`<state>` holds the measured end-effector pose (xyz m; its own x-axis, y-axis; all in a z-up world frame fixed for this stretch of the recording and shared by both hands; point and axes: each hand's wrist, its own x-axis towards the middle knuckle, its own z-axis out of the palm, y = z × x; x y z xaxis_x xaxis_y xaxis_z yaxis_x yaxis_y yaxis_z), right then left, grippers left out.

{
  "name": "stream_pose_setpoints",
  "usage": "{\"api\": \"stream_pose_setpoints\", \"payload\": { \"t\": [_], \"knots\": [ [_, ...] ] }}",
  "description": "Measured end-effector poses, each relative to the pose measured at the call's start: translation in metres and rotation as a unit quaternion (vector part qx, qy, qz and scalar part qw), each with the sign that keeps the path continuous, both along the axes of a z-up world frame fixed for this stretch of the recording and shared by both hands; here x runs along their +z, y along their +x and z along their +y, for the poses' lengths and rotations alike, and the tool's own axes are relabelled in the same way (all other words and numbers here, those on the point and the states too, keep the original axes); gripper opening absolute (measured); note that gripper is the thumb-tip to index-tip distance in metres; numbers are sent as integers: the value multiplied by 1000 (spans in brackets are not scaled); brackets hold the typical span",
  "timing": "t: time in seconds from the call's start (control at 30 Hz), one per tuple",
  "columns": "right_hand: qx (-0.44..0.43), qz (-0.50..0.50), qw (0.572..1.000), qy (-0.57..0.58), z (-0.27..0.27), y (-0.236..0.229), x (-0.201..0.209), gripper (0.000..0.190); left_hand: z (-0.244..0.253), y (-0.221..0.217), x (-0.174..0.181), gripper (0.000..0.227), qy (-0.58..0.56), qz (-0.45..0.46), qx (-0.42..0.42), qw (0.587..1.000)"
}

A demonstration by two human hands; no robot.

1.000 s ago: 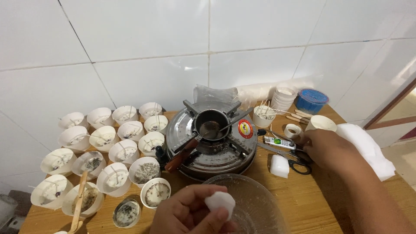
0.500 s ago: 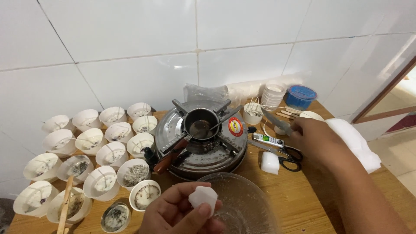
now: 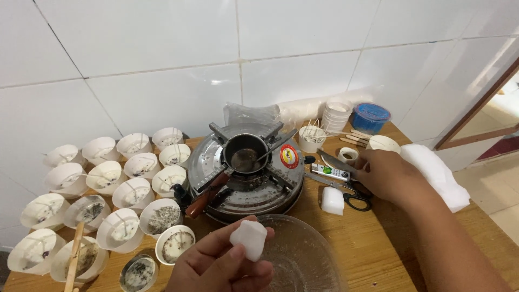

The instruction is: Preparing candle cups by inserting wicks, adding material with a spoon, and cutting wax blocks into smaller pieces using scissors.

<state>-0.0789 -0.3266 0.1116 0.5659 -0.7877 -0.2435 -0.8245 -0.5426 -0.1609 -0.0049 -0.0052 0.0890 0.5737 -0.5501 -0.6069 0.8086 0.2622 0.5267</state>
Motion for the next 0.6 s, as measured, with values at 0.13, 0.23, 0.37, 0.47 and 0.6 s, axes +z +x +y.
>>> {"api": "stream_pose_setpoints", "payload": {
  "t": [0.13,0.23,0.37,0.47,0.6],
  "knots": [
    [19,-107,994,-20,18,0,13,21,1,-3,-12,53,-3,-52,23,998],
    [153,-198,968,-25,5,1,-9,15,2,0,-24,54,-3,-65,29,997],
    [276,-146,950,14,8,4,-17,18,6,3,-43,52,-28,-86,9,996],
    [187,-138,973,7,9,-3,-1,12,3,-4,-19,42,48,-90,36,994],
    [145,-72,987,-13,0,-9,8,13,1,-6,-3,45,34,-58,83,994]
  ]
}}
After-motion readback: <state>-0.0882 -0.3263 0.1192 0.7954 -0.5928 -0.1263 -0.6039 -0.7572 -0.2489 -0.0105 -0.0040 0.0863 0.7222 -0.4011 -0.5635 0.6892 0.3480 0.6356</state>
